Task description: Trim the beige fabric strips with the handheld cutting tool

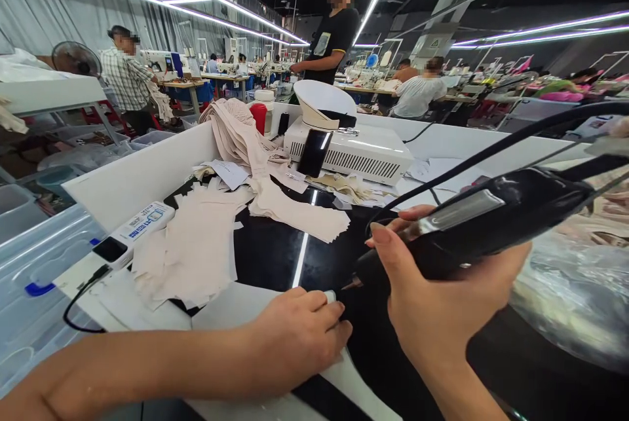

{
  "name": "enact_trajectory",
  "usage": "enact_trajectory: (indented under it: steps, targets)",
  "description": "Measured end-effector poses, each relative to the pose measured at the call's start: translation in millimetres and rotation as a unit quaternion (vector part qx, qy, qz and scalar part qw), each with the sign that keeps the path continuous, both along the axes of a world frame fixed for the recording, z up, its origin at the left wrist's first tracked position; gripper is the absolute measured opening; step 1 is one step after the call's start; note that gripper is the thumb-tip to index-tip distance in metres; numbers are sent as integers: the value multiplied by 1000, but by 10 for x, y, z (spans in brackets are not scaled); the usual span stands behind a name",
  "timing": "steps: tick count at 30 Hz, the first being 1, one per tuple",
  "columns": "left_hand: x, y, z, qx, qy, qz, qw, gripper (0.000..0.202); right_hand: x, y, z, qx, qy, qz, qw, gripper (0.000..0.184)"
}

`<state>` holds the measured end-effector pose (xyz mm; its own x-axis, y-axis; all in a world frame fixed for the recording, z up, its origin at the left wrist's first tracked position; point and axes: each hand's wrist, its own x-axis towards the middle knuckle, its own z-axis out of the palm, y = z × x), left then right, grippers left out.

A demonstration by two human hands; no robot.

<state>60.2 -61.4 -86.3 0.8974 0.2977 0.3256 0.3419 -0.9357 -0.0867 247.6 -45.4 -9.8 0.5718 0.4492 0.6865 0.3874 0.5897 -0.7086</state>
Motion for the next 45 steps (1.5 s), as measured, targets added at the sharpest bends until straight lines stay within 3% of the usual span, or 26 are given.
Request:
enact_trajectory:
  steps: [4, 8, 17, 31, 35, 37, 39, 42, 45]
  targets:
    - [19, -11, -59, 12, -16, 7, 1000, 30, 53, 101, -40, 40, 15, 40, 998, 58]
    - [-9, -38, -115, 25, -13, 9, 1000, 29, 87, 154, -98, 45, 59, 103, 992, 60]
    - [-20, -92, -52, 23, -10, 19, 1000, 30, 90, 181, -144, 41, 104, 158, 981, 64]
    - [-43, -80, -77, 0, -17, 14, 1000, 34, 62, 169, -140, 38, 117, 169, 978, 60]
    - [-47, -31, -39, -1, -25, 5, 1000, 22, 90, 179, -145, 37, 106, 162, 980, 54]
    - [-45, 37, -11, -20, -28, 17, 999, 15, 100, 180, -146, 38, 100, 154, 982, 52]
    - [-40, 121, 19, -65, -32, 69, 995, 16, 110, 184, -149, 34, 97, 150, 983, 52]
    - [-31, 228, 68, -151, -42, 145, 977, 28, 123, 188, -155, 33, 95, 152, 983, 55]
    - [-16, 268, 119, -227, -40, 174, 957, 23, 132, 180, -161, 28, 86, 157, 983, 57]
